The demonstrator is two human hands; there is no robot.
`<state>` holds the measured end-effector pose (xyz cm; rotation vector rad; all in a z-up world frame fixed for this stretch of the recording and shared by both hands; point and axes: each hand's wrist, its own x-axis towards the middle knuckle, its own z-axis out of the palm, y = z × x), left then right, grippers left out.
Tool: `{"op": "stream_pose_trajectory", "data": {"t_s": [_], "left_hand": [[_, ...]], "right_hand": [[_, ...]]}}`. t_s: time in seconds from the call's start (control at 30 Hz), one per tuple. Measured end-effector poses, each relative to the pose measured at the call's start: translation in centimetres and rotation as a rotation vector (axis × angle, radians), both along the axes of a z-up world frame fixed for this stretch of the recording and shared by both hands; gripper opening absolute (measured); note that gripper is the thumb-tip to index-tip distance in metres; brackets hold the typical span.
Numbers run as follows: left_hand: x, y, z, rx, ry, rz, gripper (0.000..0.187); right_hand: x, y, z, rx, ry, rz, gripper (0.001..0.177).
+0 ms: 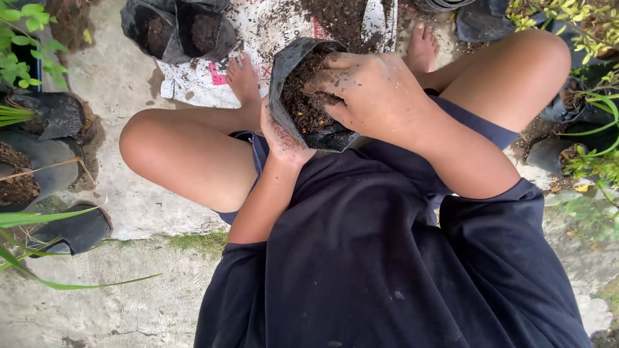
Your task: The person fills a black plastic planting bag with soil from a bag on the ground using a small hand trowel, occasionally pressing the soil down by hand.
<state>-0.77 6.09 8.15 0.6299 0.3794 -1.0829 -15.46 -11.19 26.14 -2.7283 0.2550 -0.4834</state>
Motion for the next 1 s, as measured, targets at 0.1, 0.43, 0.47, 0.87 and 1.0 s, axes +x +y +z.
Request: {"op": "stream_pose_trajectory", "data": {"t_s": [0.1,0.43,0.47,0.87,1.0], "left_hand": [[0.2,-0.1,-0.2,0.004,0.004,0.016,0.06],[0.4,-0.2,-1.2,0.026,0.03,0.032,0.061],[0.4,-0.3,-1.2,0.028,0.029,0.035,0.061],[0.6,-1.1,-1.6,0.048,0.015,0.048,0.063],[0.5,-1.3,-1.7,0.058,0.008,0.058,0.064]], "right_hand": [[0.6,-0.4,-0.7,-0.061,0.072,0.018,0.034],[1.4,-1.2,-0.5,-0.041,0.121,0.047,0.032],[1.4,-1.2,-0.4,-0.052,0.135,0.048,0.034],[1.0,-1.6,-0.1,0.106,0.078,0.092,0.037],[0.2,0.2,0.8,-0.193,0.253,-0.028,0.043]]}}
